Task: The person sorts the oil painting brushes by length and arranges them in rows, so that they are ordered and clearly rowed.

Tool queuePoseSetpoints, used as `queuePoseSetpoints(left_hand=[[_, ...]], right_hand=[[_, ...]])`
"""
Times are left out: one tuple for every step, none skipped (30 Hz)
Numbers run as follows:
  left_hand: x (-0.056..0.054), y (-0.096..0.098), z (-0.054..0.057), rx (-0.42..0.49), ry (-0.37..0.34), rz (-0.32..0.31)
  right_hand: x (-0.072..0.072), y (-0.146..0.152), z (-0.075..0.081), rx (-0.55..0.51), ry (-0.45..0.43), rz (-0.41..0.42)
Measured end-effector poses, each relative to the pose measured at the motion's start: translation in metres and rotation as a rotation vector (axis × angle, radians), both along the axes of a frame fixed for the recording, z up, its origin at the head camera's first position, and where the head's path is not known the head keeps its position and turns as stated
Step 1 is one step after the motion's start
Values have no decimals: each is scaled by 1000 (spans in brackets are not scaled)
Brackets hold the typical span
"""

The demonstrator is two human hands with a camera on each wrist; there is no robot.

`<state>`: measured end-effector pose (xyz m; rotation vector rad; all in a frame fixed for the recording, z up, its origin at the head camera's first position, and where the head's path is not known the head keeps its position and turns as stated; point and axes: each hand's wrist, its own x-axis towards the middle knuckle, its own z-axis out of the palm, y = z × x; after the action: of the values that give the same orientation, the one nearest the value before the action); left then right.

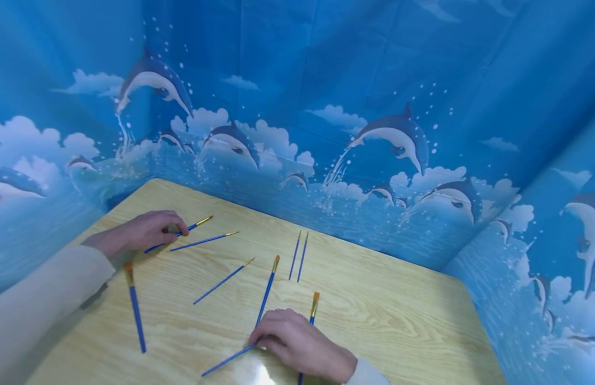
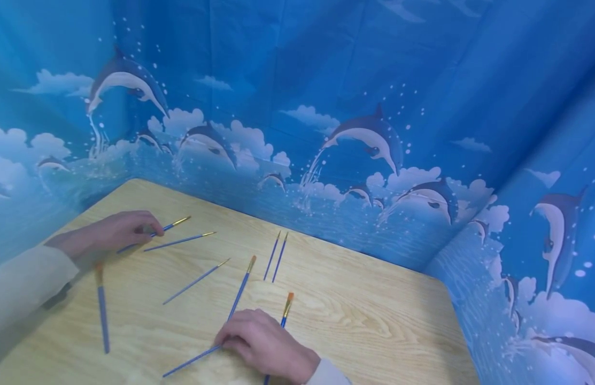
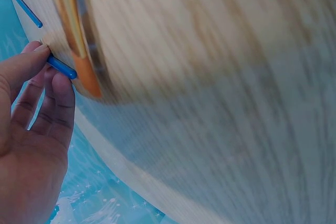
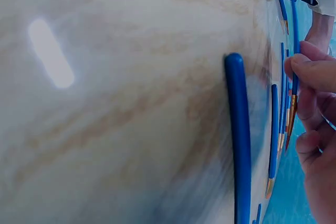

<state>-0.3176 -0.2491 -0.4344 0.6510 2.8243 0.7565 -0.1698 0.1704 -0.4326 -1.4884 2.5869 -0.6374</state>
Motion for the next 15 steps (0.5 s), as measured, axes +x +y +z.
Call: queuePoseSetpoints(left_hand=[[0,0,0,-1,1,1],[0,1,0,-2,2,1],[0,1,1,-2,3,1],[1,1,1,-2,4,2],[1,2,1,-3,4,3],[1,2,1,-2,4,3],[1,2,1,-2,6,3],[1,2,1,-2,7,3],[1,2,1,-3,9,4],[1,2,0,-4,11,6],[0,2,0,-5,13,7],[0,1,0,-6,14,8],[0,1,-1,-7,14,9],[0,1,-1,-6,13,10],[0,1,-1,-5,12,10]], right_hand=[[-1,1,1,-12,-10,-4],[-1,3,1,-26,-16,-10],[-2,4,2,-41,-20,-19],[-2,6,3,-50,-19,-31],[-3,8,4,-62,-21,-42],[-4,10,5,-73,-21,-55],[-5,12,6,-87,-23,-68],[-6,14,8,-101,-24,-81],[-8,16,10,-115,-32,-96],[-9,17,11,-133,-37,-111],[-11,19,12,-156,-52,-128],[-13,21,13,-179,-70,-152],[-15,22,14,-204,-89,-178],[-17,24,15,-228,-117,-209],[-19,26,16,-253,-155,-246]])
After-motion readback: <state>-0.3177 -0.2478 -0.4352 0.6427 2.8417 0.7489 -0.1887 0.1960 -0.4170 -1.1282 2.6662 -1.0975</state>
